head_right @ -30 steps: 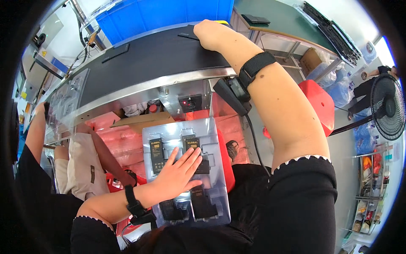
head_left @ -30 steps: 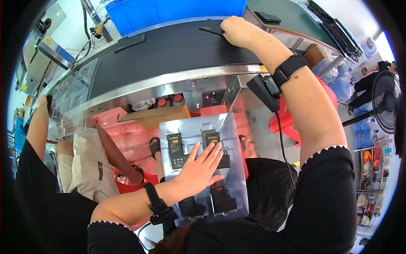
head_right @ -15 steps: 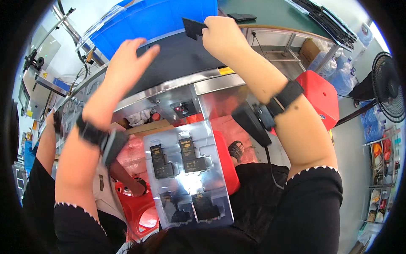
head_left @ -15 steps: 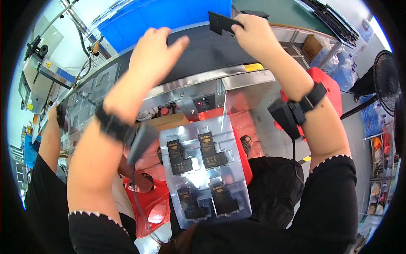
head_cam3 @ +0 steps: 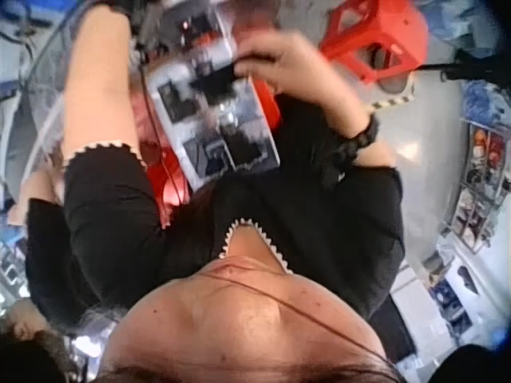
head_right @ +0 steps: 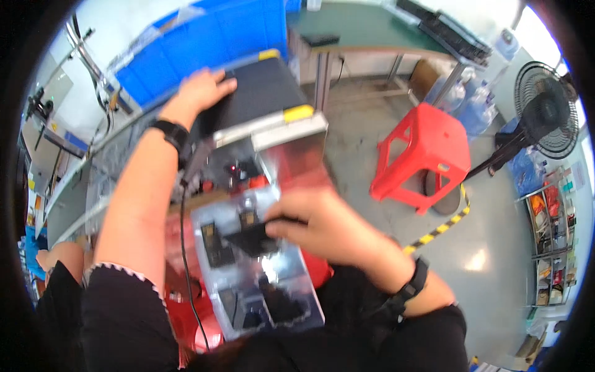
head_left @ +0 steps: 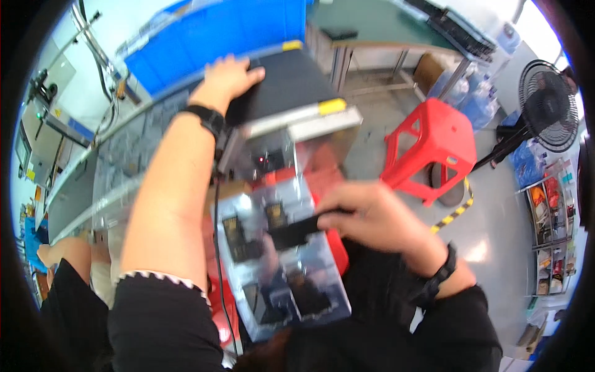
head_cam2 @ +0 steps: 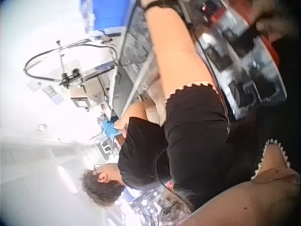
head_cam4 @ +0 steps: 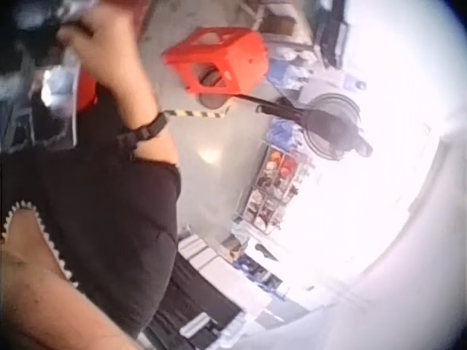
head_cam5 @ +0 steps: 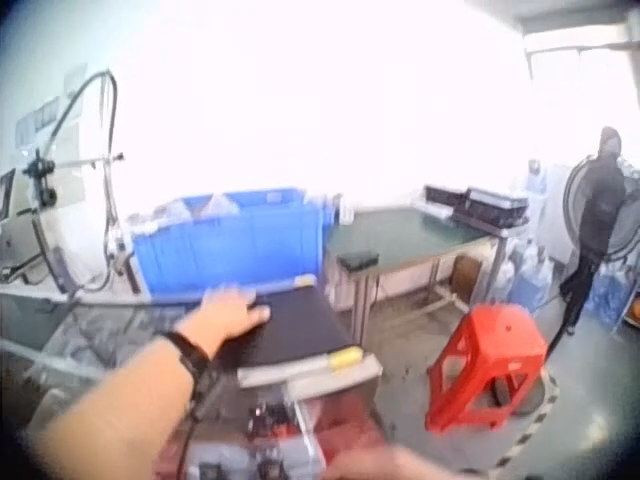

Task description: The recorder takes small black electronic components from a conveyor belt and places them into a transparent plastic tray, then applies a black adhesive or cover strip.

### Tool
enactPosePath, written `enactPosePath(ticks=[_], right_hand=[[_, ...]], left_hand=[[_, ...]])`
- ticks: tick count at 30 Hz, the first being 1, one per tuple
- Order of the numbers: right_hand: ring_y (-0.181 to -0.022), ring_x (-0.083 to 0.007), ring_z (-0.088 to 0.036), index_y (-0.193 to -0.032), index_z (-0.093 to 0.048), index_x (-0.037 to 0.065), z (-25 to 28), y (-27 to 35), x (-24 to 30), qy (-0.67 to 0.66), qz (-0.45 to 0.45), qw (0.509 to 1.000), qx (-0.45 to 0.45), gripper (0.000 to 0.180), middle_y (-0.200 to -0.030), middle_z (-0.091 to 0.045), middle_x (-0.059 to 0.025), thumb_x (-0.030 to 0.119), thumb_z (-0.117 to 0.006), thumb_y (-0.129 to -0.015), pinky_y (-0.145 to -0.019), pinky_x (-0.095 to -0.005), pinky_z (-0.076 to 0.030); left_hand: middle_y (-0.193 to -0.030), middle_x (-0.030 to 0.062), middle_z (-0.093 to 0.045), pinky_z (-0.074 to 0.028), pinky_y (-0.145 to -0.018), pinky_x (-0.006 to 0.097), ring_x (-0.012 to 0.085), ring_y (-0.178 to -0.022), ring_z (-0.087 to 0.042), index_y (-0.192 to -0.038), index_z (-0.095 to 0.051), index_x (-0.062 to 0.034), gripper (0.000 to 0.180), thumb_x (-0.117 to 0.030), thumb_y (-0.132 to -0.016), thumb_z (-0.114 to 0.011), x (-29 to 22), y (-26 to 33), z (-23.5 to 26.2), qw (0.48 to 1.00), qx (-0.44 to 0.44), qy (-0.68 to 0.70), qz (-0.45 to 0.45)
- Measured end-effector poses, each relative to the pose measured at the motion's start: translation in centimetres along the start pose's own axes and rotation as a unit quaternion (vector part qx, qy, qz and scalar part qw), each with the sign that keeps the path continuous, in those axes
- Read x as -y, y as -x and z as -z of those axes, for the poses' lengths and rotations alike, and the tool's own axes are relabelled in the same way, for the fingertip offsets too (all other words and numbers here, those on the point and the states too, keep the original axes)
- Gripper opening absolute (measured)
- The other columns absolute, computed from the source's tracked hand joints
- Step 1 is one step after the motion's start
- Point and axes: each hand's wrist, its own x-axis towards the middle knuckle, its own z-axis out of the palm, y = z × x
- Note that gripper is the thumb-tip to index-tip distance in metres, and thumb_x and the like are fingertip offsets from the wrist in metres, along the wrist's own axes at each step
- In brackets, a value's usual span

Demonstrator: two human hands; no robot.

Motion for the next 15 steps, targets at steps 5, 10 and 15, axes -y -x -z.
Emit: enactPosePath(ticks=[5,10,15], right_hand=[[-0.065,-0.0180,-0.057,-0.089,-0.061,0.000,-0.4,2.9,-0.7,-0.014,-0.066,0.997,-0.034,0.015,-0.073,-0.061,-0.0103,0.009,-0.064,-0.077,-0.060,-0.0279,-0.045],[-0.060,-0.0081,-0.052,-0.088,-0.062,0.000,-0.4,4.9,-1.7,-0.107,-0.167,0.978,-0.071,0.012,-0.068,-0.058,-0.0041,0.008,-0.063,-0.079,-0.056,-0.0243,-0.042],[-0.060,-0.0076,-0.050,-0.089,-0.062,0.000,-1.5,5.2,-3.0,-0.154,-0.150,0.969,-0.122,0.013,-0.068,-0.057,-0.0033,0.008,-0.063,-0.079,-0.055,-0.0233,-0.040]], left_hand=[[-0.093,0.0173,-0.061,-0.045,-0.081,0.041,0.0328,-0.091,-0.057,-0.096,-0.065,-0.0060,0.035,-0.036,-0.081,-0.056,0.2,-0.8,0.1,0.984,-0.119,0.071,-0.109],[-0.086,0.0188,-0.060,-0.049,-0.072,0.041,0.0337,-0.079,-0.060,-0.080,-0.058,0.0003,0.014,-0.010,-0.081,-0.048,-1.7,-1.7,-1.5,0.952,-0.112,-0.128,-0.253],[-0.081,0.0187,-0.059,-0.051,-0.067,0.038,0.0313,-0.077,-0.062,-0.088,-0.052,0.0020,0.013,-0.003,-0.080,-0.044,-4.0,-2.3,0.1,0.951,-0.167,-0.067,-0.251]])
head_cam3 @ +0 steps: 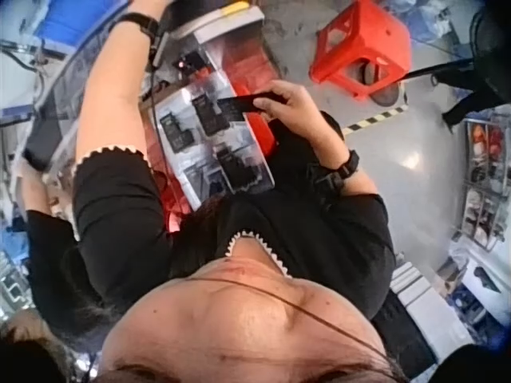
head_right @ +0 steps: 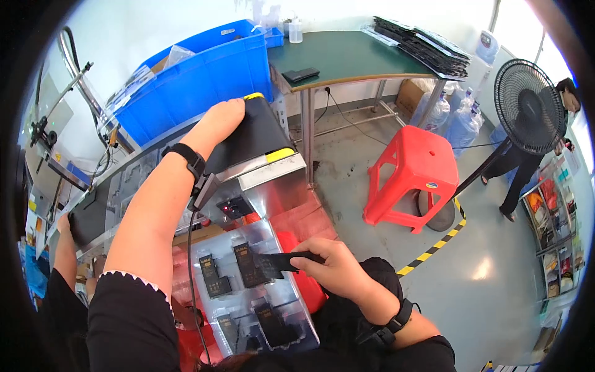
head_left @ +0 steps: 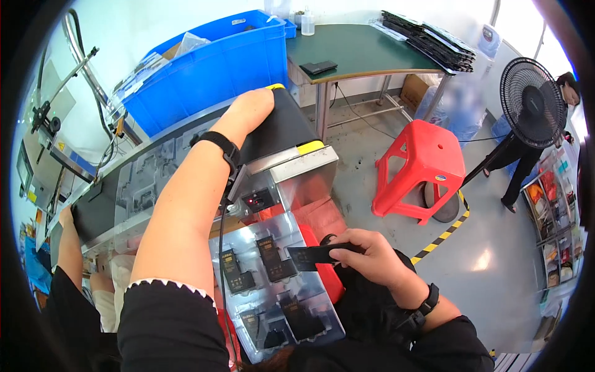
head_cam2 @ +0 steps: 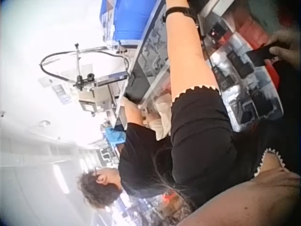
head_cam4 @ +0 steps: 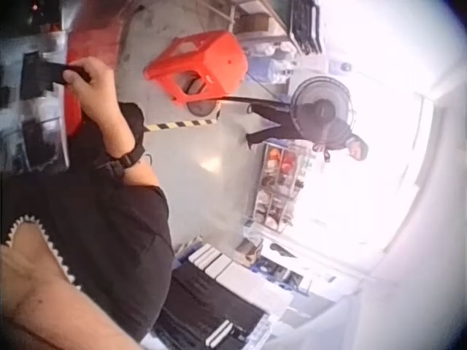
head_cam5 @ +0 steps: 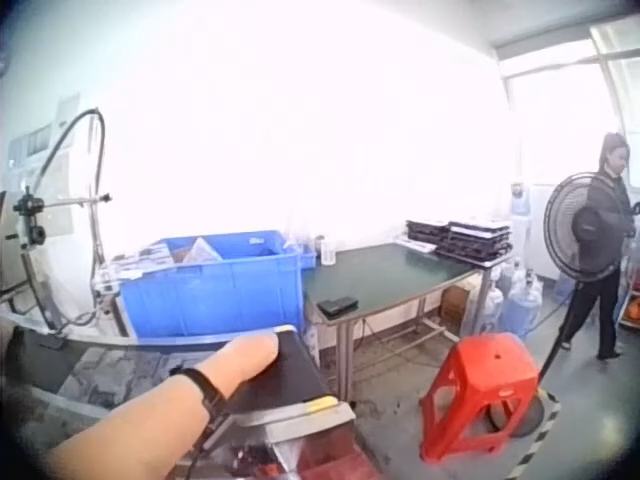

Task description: The recorder takes small black electronic components from a conveyor belt and places them into a transparent plastic tray, then applies a black adhesive or cover strip.

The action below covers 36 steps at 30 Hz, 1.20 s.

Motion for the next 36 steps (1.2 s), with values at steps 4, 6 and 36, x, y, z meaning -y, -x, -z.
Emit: enactPosePath(ticks=[4,6,36], right_hand=[[-0.065,-0.0089,-0.050,-0.089,-0.061,0.000,-0.5,-0.3,-0.4,0.041,0.019,0.998,0.033,0.013,-0.071,-0.056,-0.0035,0.008,-0.063,-0.079,-0.058,-0.0242,-0.040],[-0.067,-0.0111,-0.051,-0.089,-0.059,-0.001,-1.1,0.2,0.1,0.026,0.008,0.995,0.101,0.014,-0.073,-0.056,-0.0048,0.009,-0.062,-0.080,-0.062,-0.0259,-0.041],[-0.087,-0.0268,-0.056,-0.097,-0.060,0.009,-1.1,-8.8,6.6,0.617,0.415,0.666,-0.061,0.025,-0.086,-0.055,-0.0086,0.012,-0.057,-0.072,-0.071,-0.0373,-0.047]], left_hand=[[-0.080,0.0226,-0.057,-0.046,-0.068,0.047,0.0395,-0.078,-0.058,-0.089,-0.048,0.0008,0.013,-0.010,-0.085,-0.042,1.4,0.7,2.2,0.977,-0.166,0.053,0.126],[-0.091,0.0237,-0.059,-0.045,-0.073,0.042,0.0382,-0.083,-0.057,-0.096,-0.052,0.0044,0.027,-0.021,-0.090,-0.044,0.7,1.6,6.7,0.939,-0.248,0.175,0.161],[-0.070,0.0155,-0.058,-0.045,-0.059,0.038,0.0311,-0.066,-0.057,-0.074,-0.054,-0.0015,0.028,-0.028,-0.080,-0.060,-21.5,39.7,10.5,0.786,0.302,0.333,0.425]])
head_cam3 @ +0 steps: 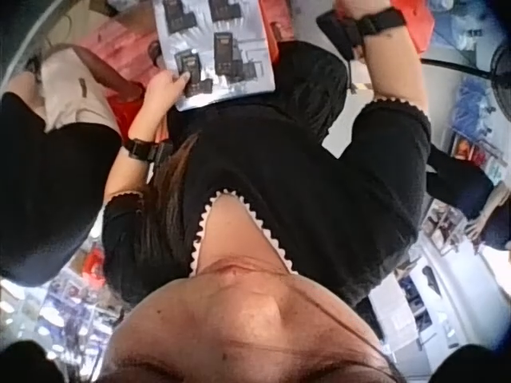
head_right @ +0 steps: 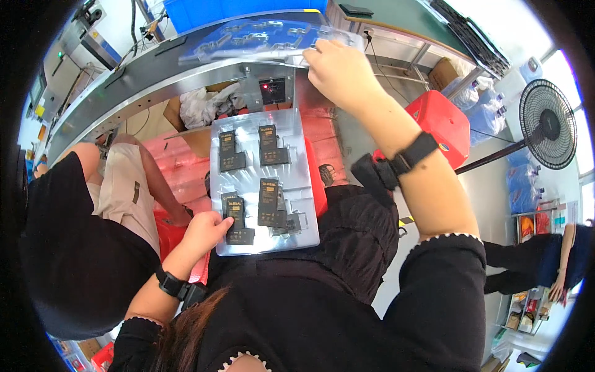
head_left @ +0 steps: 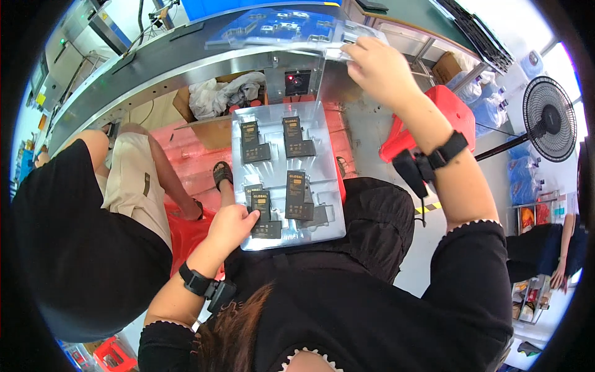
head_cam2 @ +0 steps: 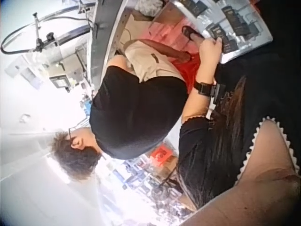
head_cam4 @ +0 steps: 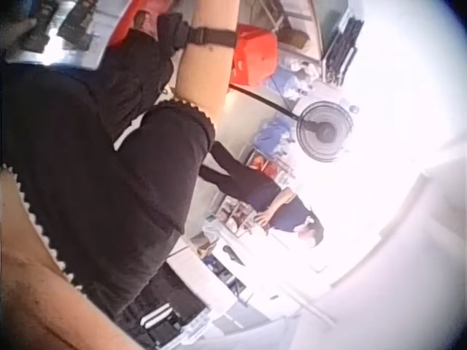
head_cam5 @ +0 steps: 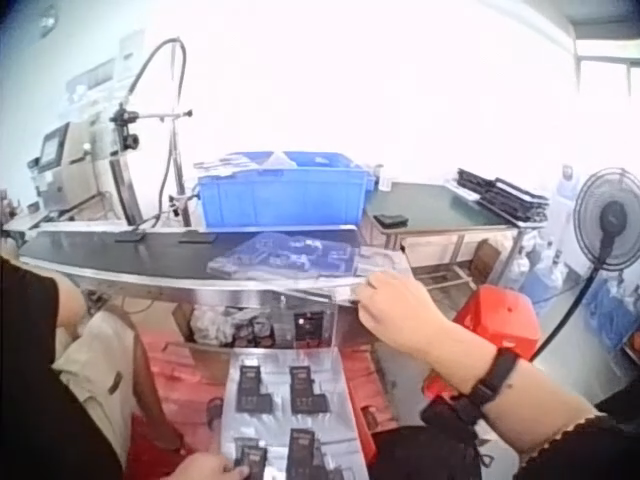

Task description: The recorder takes small black electronic components from a conveyor belt and places them into a transparent plastic tray, then applies a black adhesive or cover strip.

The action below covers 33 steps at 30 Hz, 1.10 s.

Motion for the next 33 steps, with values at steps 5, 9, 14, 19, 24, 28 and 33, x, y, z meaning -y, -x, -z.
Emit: enactPosePath(ticks=[5,9,14,19,24,28,33], right_hand=[[-0.086,-0.0293,-0.057,-0.095,-0.061,0.004,7.0,-0.2,1.4,-0.084,-0.054,0.995,-0.017,0.024,-0.085,-0.056,-0.0126,0.020,-0.056,-0.077,-0.072,-0.0394,-0.046],[-0.077,-0.0259,-0.057,-0.097,-0.061,0.002,10.9,1.1,2.6,-0.180,-0.137,0.974,0.006,0.027,-0.082,-0.057,-0.0119,0.021,-0.059,-0.077,-0.069,-0.0348,-0.045],[-0.076,-0.0162,-0.054,-0.103,-0.057,-0.002,15.7,4.6,3.7,-0.325,-0.258,0.909,0.035,0.032,-0.086,-0.058,-0.0093,0.013,-0.060,-0.076,-0.070,-0.0291,-0.044],[-0.071,-0.0168,-0.050,-0.108,-0.054,-0.003,20.0,7.4,7.6,-0.327,-0.235,0.912,0.080,0.034,-0.081,-0.052,-0.0090,0.002,-0.056,-0.075,-0.066,-0.0268,-0.041],[-0.066,-0.0218,-0.048,-0.108,-0.054,-0.003,21.4,10.3,11.2,-0.246,-0.248,0.933,0.085,0.033,-0.078,-0.046,-0.0115,-0.002,-0.054,-0.075,-0.062,-0.0292,-0.040],[-0.072,-0.0264,-0.051,-0.111,-0.053,-0.003,21.0,12.1,11.4,-0.264,-0.315,0.904,0.120,0.034,-0.082,-0.048,-0.0132,-0.003,-0.052,-0.077,-0.065,-0.0324,-0.041],[-0.085,-0.0341,-0.050,-0.112,-0.051,-0.002,14.4,13.4,14.8,-0.208,-0.238,0.943,0.107,0.040,-0.089,-0.049,-0.0162,-0.001,-0.058,-0.072,-0.075,-0.0392,-0.042]], left_hand=[[-0.115,0.0191,-0.050,-0.040,-0.087,0.040,0.0314,-0.107,-0.048,-0.108,-0.051,-0.0022,0.044,-0.034,-0.079,-0.059,-2.7,0.4,0.7,0.970,-0.105,-0.056,-0.213],[-0.140,0.0198,-0.027,-0.020,-0.105,0.047,0.0335,-0.132,-0.022,-0.130,-0.033,0.0025,0.071,-0.043,-0.081,-0.055,-3.6,-0.4,-3.6,0.895,-0.072,-0.184,-0.399],[-0.141,0.0253,-0.020,-0.015,-0.105,0.053,0.0340,-0.134,-0.017,-0.132,-0.029,0.0050,0.078,-0.049,-0.081,-0.051,-5.1,1.7,-5.8,0.902,-0.047,-0.180,-0.391],[-0.142,0.0251,-0.016,-0.011,-0.105,0.055,0.0351,-0.134,-0.015,-0.133,-0.027,0.0035,0.075,-0.047,-0.083,-0.051,-4.7,1.7,-4.7,0.908,-0.044,-0.146,-0.389],[-0.143,0.0230,-0.015,-0.008,-0.107,0.052,0.0354,-0.134,-0.014,-0.134,-0.026,0.0025,0.068,-0.036,-0.084,-0.052,0.4,3.1,-3.3,0.931,-0.048,-0.154,-0.328],[-0.141,0.0219,-0.021,-0.013,-0.106,0.052,0.0327,-0.132,-0.021,-0.131,-0.032,0.0030,0.061,-0.031,-0.084,-0.050,1.2,3.7,-4.3,0.928,-0.118,-0.218,-0.277],[-0.140,0.0235,-0.023,-0.017,-0.103,0.054,0.0352,-0.129,-0.025,-0.127,-0.036,0.0050,0.059,-0.029,-0.081,-0.051,-0.8,4.4,-4.6,0.945,-0.160,-0.198,-0.205]])
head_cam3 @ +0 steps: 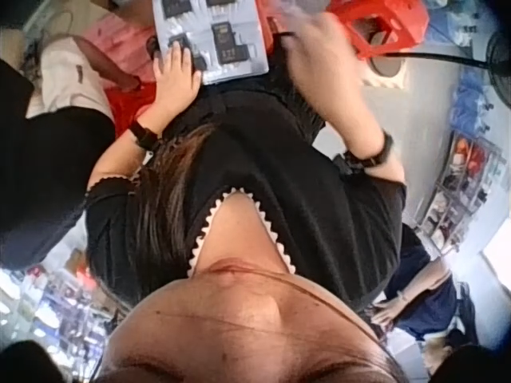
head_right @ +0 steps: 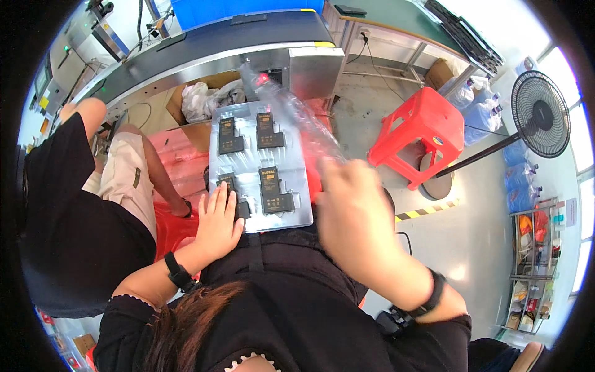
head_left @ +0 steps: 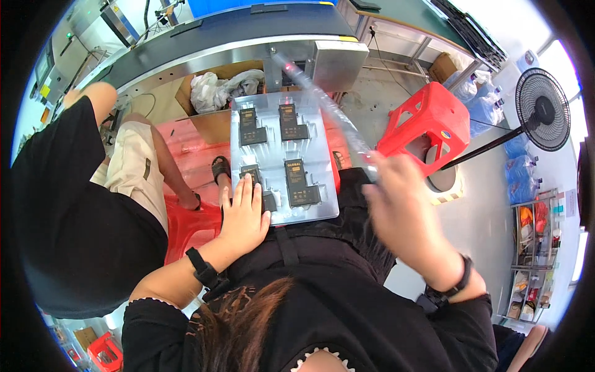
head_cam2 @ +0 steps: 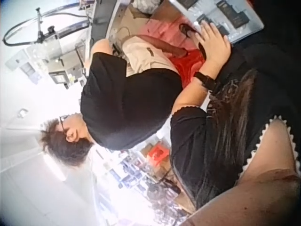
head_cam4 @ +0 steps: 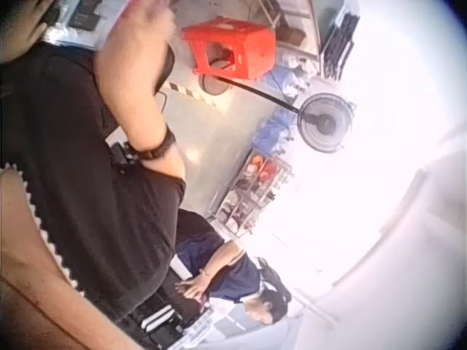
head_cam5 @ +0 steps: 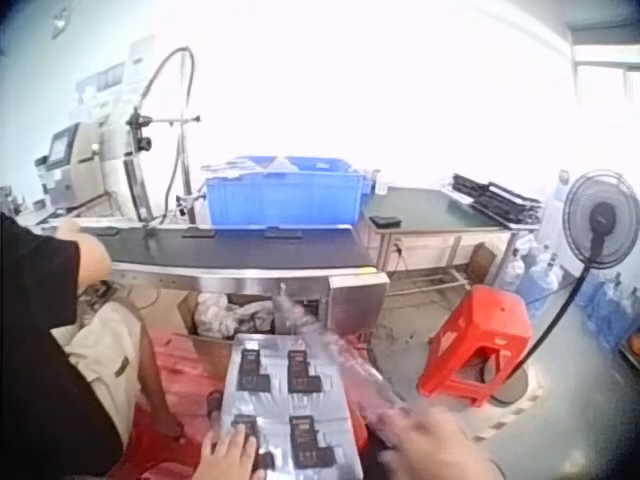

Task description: The recorder takes small black electronic components from a conveyor belt and places them into a transparent plastic tray, then applies a black adhesive or cover strip.

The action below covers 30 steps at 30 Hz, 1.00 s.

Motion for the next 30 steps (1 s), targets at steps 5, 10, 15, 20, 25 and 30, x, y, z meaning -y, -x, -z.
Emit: enactPosePath(ticks=[5,10,15,20,25,30], right_hand=[[-0.099,-0.0397,-0.049,-0.118,-0.047,-0.006,-11.9,-2.2,0.6,-0.200,-0.006,0.959,0.200,0.049,-0.105,-0.050,-0.0254,0.011,-0.063,-0.074,-0.087,-0.0392,-0.040],[-0.114,-0.0329,-0.045,-0.117,-0.050,-0.001,-17.3,-5.6,0.7,-0.291,0.172,0.861,0.380,0.046,-0.122,-0.049,-0.0200,-0.005,-0.049,-0.071,-0.094,-0.0379,-0.038],[-0.112,-0.0293,-0.049,-0.119,-0.052,0.004,-14.1,-11.2,-3.1,-0.197,0.288,0.814,0.464,0.045,-0.120,-0.053,-0.0155,-0.001,-0.048,-0.074,-0.093,-0.0370,-0.038],[-0.087,-0.0220,-0.060,-0.094,-0.064,0.003,-1.3,-30.2,-7.8,-0.211,0.136,0.965,0.080,0.024,-0.090,-0.064,-0.0104,0.022,-0.054,-0.081,-0.078,-0.0336,-0.047],[-0.101,-0.0331,-0.055,-0.103,-0.059,-0.005,-7.7,-44.2,-21.4,-0.048,-0.153,0.972,-0.173,0.047,-0.105,-0.057,-0.0249,0.037,-0.056,-0.081,-0.088,-0.0376,-0.042],[-0.090,-0.0371,-0.060,-0.095,-0.060,-0.011,-9.8,-44.4,-24.5,-0.089,-0.244,0.965,-0.023,0.063,-0.093,-0.062,-0.0264,0.044,-0.070,-0.067,-0.082,-0.0387,-0.045]], left_hand=[[-0.142,0.0232,-0.019,-0.016,-0.104,0.053,0.0384,-0.131,-0.019,-0.128,-0.036,0.0043,0.057,-0.026,-0.081,-0.052,2.2,-3.1,-0.3,0.999,-0.045,0.021,0.012],[-0.142,0.0249,-0.018,-0.019,-0.104,0.051,0.0429,-0.130,-0.019,-0.133,-0.032,-0.0002,0.061,-0.019,-0.080,-0.057,4.3,-3.0,-2.1,0.974,-0.071,0.213,0.044],[-0.141,0.0273,-0.018,-0.020,-0.103,0.053,0.0476,-0.127,-0.020,-0.133,-0.038,-0.0109,0.053,-0.021,-0.083,-0.052,2.6,-4.9,-2.7,0.973,-0.103,0.201,0.052],[-0.141,0.0260,-0.017,-0.013,-0.100,0.062,0.0464,-0.130,-0.014,-0.122,-0.053,-0.0245,0.045,-0.028,-0.078,-0.054,3.0,-3.4,0.5,0.989,-0.020,0.127,0.068],[-0.139,0.0308,-0.014,-0.014,-0.101,0.061,0.0496,-0.128,-0.016,-0.123,-0.050,-0.0131,0.052,-0.027,-0.074,-0.061,5.9,-4.9,4.0,0.987,0.062,0.145,0.036],[-0.127,0.0248,-0.036,-0.030,-0.095,0.055,0.0446,-0.119,-0.033,-0.112,-0.052,-0.0028,0.050,-0.020,-0.068,-0.068,8.1,-10.3,10.9,0.992,0.083,0.078,-0.052]])
